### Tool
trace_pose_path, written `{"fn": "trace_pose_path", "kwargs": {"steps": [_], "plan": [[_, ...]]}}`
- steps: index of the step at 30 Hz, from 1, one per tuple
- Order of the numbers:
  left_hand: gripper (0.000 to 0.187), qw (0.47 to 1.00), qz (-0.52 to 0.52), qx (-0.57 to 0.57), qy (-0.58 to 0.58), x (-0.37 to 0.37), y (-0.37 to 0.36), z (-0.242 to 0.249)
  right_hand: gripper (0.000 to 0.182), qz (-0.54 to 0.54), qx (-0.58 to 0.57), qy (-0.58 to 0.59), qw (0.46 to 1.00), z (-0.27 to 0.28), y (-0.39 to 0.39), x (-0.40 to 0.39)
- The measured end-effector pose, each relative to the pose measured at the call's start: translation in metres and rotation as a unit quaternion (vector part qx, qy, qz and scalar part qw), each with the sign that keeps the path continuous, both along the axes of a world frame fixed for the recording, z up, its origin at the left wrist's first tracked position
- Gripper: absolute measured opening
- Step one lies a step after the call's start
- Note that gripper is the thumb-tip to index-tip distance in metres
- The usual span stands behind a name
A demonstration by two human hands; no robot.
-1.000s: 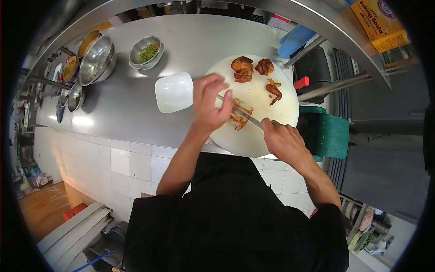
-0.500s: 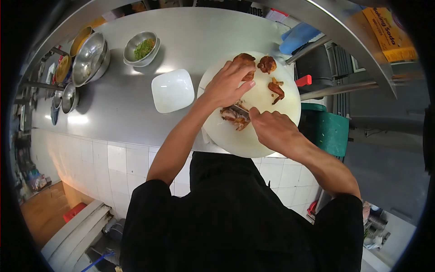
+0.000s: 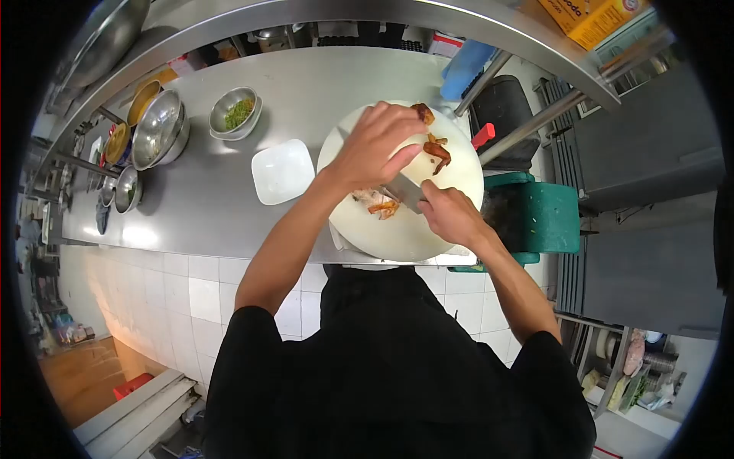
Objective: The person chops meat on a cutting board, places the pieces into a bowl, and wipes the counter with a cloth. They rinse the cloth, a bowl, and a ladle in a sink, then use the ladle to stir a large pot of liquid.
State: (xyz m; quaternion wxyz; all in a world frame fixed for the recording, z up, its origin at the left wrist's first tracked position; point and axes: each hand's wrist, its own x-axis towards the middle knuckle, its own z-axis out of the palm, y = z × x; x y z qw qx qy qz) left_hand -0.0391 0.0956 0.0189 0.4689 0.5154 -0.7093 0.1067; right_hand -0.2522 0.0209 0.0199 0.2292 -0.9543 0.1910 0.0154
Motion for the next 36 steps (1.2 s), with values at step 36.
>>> {"fn": "trace_pose_path", "kwargs": {"steps": [36], "plan": [[0.038, 0.977, 0.132, 0.132, 0.100, -0.026, 0.096, -0.108, 0.016, -0.075, 0.012, -0.053, 0.996, -0.010, 0.046, 0.012]]}}
